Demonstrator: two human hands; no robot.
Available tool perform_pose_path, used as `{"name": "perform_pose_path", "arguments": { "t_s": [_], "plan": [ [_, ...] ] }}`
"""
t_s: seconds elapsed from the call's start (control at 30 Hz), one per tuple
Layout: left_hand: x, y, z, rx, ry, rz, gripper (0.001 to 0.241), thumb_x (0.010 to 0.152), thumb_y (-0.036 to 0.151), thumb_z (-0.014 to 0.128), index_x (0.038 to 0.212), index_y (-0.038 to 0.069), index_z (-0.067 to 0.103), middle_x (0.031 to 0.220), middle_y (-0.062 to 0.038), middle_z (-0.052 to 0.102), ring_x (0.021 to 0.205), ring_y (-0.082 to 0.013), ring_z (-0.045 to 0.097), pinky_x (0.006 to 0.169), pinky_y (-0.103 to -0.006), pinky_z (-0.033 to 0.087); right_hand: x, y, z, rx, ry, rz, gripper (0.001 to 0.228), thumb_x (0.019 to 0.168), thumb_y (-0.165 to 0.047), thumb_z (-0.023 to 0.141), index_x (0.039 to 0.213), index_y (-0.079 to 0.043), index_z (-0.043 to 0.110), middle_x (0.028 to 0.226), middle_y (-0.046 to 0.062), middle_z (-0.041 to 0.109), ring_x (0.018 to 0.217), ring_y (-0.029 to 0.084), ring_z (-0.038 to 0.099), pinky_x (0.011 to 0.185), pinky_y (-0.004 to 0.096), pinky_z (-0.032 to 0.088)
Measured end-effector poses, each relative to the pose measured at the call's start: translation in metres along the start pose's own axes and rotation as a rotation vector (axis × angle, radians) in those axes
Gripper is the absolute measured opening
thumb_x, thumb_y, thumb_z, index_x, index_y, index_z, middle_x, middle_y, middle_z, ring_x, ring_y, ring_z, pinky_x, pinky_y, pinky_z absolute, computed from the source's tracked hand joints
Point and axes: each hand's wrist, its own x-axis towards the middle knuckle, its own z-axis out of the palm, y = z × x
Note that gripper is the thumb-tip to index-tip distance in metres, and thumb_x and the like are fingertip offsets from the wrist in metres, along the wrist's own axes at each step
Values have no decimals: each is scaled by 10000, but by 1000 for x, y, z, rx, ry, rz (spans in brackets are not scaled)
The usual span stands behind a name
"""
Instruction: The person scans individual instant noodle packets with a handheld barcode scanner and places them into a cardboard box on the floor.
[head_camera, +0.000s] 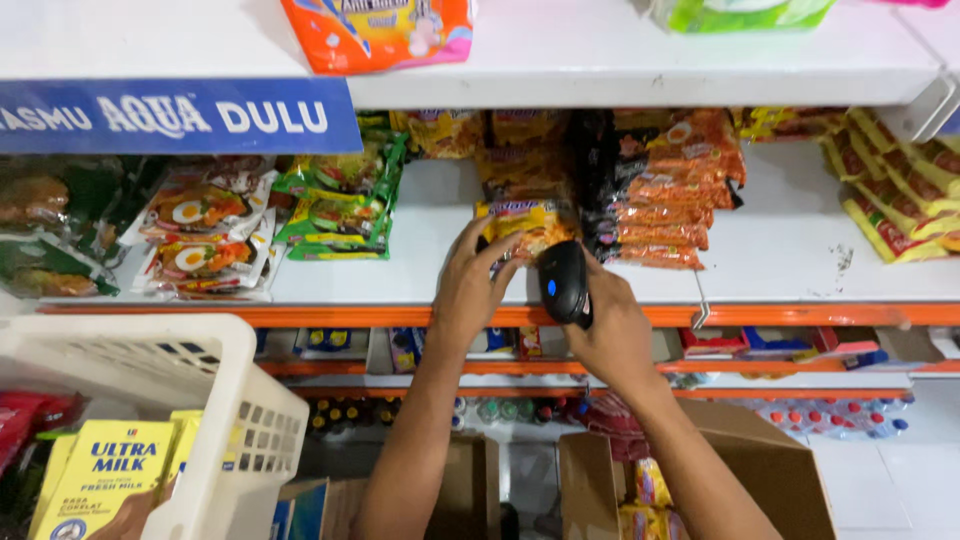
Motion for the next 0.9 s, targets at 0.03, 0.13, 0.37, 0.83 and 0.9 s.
{"name": "perform_pose_path", "arguments": {
  "t_s": [0.03, 0.13, 0.37, 0.83, 0.9],
  "plan": [
    [1, 1, -2, 57, 11, 16, 396, 881, 237, 786, 1263, 155, 726, 1408, -176, 571, 1296, -383, 550, 1085, -469, 475, 3, -2, 0, 0, 9, -11, 474, 765, -93, 784, 1189, -6, 592, 1469, 203, 604, 1155, 411, 601, 954, 472, 512],
    [0, 5, 0, 109, 12, -11, 402, 895, 245, 772, 1290, 180, 730, 1406, -148, 590, 1321, -378, 535, 1081, -474, 480, 2, -8, -2, -28, 6, -13, 568, 728, -94, 776, 1260, -15, 596, 1451, 190, 594, 1176, 404, 602, 933, 466, 516],
    [-13, 1, 12, 124, 174, 133, 434, 896, 242, 767, 1298, 84, 723, 1361, -191, 617, 1314, -411, 533, 1064, -486, 485, -20, 4, -5, 95, 68, -57, 589, 797, -71, 733, 1355, 20, 568, 1387, 221, 606, 1227, 417, 583, 1030, 477, 496],
    [-251, 47, 187, -497, -268, -64, 179, 1069, 212, 650, 1107, 61, 738, 1193, -117, 695, 1101, -287, 676, 959, -434, 570, -317, 133, -23, 361, -7, 717, 259, 796, -117, 799, 1002, -34, 666, 839, 124, 668, 731, 225, 594, 736, 358, 536],
    [-290, 58, 225, -464, -476, -126, 194, 1065, 235, 659, 1166, 93, 743, 1308, -121, 666, 1191, -295, 661, 1018, -448, 571, -356, 161, -32, 419, -2, 850, 258, 799, -109, 750, 1034, -46, 665, 861, 93, 688, 756, 176, 617, 744, 343, 543]
  ]
}}
